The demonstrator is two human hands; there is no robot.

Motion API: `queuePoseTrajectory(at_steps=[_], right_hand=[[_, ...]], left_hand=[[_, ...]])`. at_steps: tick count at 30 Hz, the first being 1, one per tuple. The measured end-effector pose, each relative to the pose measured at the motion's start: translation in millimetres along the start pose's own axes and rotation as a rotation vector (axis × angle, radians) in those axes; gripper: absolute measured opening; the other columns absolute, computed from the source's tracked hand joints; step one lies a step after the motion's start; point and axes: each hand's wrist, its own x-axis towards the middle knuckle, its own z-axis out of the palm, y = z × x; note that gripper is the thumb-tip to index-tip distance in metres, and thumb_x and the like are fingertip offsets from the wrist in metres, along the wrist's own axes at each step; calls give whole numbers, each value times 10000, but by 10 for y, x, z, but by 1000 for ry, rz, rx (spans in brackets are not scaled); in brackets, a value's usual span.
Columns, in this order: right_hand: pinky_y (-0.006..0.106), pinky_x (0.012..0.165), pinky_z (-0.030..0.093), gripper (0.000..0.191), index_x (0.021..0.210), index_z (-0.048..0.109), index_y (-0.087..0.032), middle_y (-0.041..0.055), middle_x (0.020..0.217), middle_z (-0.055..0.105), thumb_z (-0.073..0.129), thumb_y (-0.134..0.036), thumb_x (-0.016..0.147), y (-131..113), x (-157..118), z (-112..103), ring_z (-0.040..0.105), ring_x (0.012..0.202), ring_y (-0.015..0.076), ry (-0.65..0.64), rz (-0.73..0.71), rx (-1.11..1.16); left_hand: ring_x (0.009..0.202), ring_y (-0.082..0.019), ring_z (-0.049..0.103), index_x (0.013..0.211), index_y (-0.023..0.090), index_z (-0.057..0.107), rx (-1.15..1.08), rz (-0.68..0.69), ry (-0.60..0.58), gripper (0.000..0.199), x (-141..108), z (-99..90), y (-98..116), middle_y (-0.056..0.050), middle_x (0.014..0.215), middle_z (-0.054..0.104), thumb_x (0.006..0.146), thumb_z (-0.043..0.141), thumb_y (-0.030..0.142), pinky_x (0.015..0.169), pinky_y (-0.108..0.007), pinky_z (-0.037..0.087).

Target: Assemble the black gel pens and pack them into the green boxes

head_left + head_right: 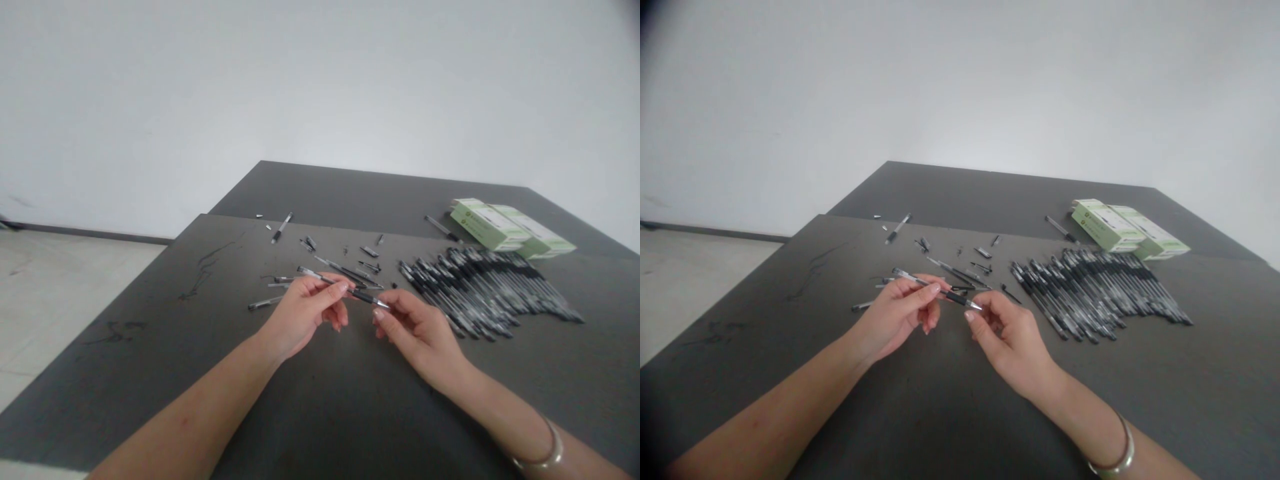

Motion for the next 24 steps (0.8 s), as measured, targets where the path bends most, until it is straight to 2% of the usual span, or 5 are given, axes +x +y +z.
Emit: queuePoseTrajectory(at_steps=[6, 10, 15, 17, 24], right_hand=[[245, 568, 455, 349, 786, 610, -181, 19, 646, 625, 438, -422, 971, 3, -2, 1, 598, 579, 133, -10, -11, -25], [241, 544, 456, 407, 756, 591, -179, 14, 630, 604, 381, -439, 989, 13, 0, 17, 582, 547, 123, -49, 25, 52], [238, 577, 450, 198, 921, 559, -188, -7, 689, 587, 505, -377, 948, 15, 2, 11, 568, 608, 125, 1, -27, 40], [238, 579, 443, 189, 914, 560, -189, -8, 684, 585, 503, -366, 949, 12, 4, 5, 564, 606, 123, 19, -31, 12], [245, 570, 447, 400, 751, 567, -186, 9, 627, 593, 364, -428, 996, 5, 14, 11, 570, 563, 122, -51, 7, 29]], left_hand=[[446, -92, 555, 862, 110, 693, 11, -9, -31, 214, -6, -10, -15, -2, 525, 608, 785, 716, 308, 439, -185, 415], [448, -94, 558, 861, 106, 689, 6, -11, -50, 212, -2, -23, -27, -6, 522, 613, 790, 710, 305, 440, -183, 417], [441, -92, 554, 862, 104, 679, 2, -1, -41, 222, 12, -35, -25, -5, 521, 616, 787, 713, 310, 437, -180, 412], [441, -92, 553, 862, 104, 679, 6, -3, -37, 218, 12, -32, -22, -4, 519, 615, 789, 710, 307, 438, -180, 411], [447, -91, 557, 856, 103, 688, 13, -11, -39, 221, 0, -14, -22, -2, 524, 612, 780, 714, 309, 439, -184, 411]])
